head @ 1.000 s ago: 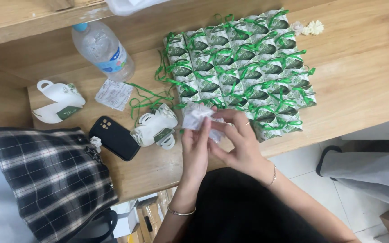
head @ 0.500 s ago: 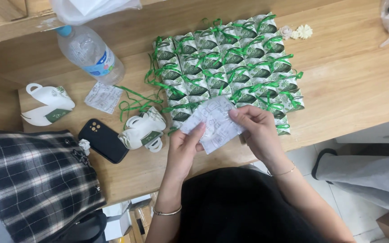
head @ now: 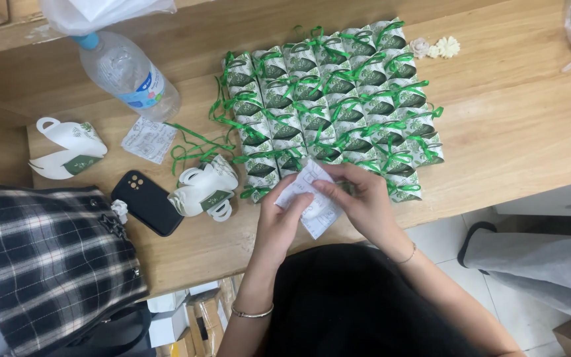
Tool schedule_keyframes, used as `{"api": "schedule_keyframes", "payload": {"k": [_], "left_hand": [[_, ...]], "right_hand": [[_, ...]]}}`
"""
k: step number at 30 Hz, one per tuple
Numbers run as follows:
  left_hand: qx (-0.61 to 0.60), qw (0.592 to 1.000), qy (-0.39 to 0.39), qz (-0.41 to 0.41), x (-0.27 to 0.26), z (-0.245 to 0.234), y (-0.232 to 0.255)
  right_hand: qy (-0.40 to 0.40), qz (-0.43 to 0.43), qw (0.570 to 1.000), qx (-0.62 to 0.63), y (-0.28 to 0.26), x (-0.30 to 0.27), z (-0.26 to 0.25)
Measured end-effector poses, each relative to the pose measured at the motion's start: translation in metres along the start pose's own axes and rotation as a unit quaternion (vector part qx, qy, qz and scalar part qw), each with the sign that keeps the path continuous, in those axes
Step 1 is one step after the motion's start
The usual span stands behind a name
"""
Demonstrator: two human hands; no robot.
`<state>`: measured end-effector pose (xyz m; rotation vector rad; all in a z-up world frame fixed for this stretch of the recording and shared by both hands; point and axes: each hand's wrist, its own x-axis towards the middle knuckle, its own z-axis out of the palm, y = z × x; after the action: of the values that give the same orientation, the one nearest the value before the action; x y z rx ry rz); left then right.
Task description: Packaging small flower-shaped items into decorative gift boxes.
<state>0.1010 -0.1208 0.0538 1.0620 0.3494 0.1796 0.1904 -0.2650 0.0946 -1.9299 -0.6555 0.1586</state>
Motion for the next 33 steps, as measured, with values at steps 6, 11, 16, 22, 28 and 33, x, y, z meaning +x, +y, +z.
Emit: {"api": "schedule_keyframes", "payload": {"k": [6,11,16,22,28,33], "left_hand": [[0.027,0.999,-0.011,0.013,0.000,0.000,0.004],[-0.019,1.000,0.005,0.015,0.007,-0.018,-0.004],[-0.118,0.991,0.053,0.027,0.020,-0.011,-0.002],[-0.505,0.809,-0.202,-0.223,0.037,-0.002,0.000],[-0.473,0.870,0.016,-0.140,0.067,-0.011,-0.016],[-0.417,0.904,0.091,0.014,0.063,-0.013,0.007]], "right_hand": [[0.000,0.169,0.981,0.100,0.020,-0.001,0.000],[0.015,0.193,0.952,0.239,0.043,0.013,-0.017],[0.037,0.142,0.961,0.233,0.006,0.025,-0.027],[-0.028,-0.180,0.975,-0.126,-0.029,0.019,-0.015],[-0.096,-0.354,0.907,-0.208,-0.048,0.014,-0.018],[0.098,-0.298,0.940,-0.136,-0.025,-0.005,-0.009]]}}
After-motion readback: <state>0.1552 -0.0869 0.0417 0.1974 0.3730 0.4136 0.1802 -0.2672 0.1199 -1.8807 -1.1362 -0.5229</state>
